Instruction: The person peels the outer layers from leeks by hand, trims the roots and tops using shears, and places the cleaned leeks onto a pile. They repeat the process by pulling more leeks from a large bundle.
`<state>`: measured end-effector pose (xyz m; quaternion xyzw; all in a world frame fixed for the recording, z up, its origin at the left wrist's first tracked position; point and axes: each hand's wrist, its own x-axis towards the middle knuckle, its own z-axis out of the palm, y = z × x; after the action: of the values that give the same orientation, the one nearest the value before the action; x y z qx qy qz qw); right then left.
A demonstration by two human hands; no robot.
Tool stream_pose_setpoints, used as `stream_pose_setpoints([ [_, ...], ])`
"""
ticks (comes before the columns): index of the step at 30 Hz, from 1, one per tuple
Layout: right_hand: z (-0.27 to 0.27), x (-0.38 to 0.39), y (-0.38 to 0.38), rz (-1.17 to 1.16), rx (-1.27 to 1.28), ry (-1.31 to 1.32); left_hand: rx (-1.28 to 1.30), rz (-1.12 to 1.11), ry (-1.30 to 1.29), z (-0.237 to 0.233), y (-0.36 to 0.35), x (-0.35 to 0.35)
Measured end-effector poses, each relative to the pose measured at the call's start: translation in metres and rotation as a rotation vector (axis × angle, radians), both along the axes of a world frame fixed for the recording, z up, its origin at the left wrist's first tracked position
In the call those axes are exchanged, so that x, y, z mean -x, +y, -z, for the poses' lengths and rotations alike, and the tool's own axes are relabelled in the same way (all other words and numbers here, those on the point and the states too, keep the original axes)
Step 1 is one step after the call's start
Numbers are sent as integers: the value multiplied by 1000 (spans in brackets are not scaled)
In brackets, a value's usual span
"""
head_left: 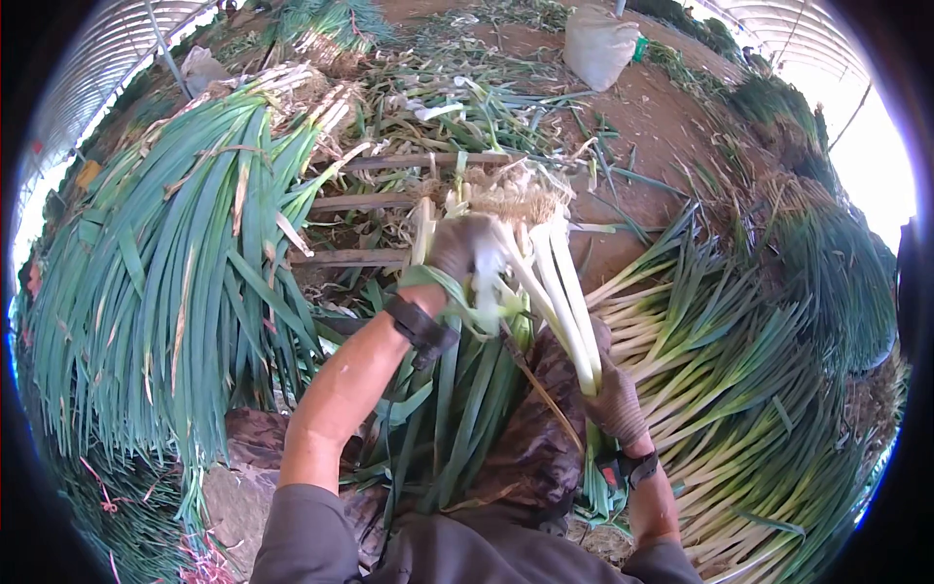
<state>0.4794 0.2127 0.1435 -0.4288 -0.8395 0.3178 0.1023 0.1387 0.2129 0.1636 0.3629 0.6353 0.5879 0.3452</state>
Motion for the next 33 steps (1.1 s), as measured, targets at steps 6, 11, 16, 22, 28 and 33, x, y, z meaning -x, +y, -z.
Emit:
stream_pose_setpoints([
  [6, -17, -8, 5, 147, 65, -17, 52, -412, 871, -61, -51, 155],
  [11, -7, -21, 30, 156, 59, 64, 614, 876, 1304, -15, -90, 110],
  [16, -13, -17, 31, 99, 68, 84, 783, 887, 1493, -23, -48, 183],
  [22, -13, -10, 24, 90, 53, -4, 277, -478, 1346, -171, 25, 254],
  [28, -1, 0, 15, 7, 26, -143, 26, 286, 1435, -60, -24, 36],
  [33, -28, 17, -5, -221, 74, -50, -217, 67, 1425, 26, -62, 1],
])
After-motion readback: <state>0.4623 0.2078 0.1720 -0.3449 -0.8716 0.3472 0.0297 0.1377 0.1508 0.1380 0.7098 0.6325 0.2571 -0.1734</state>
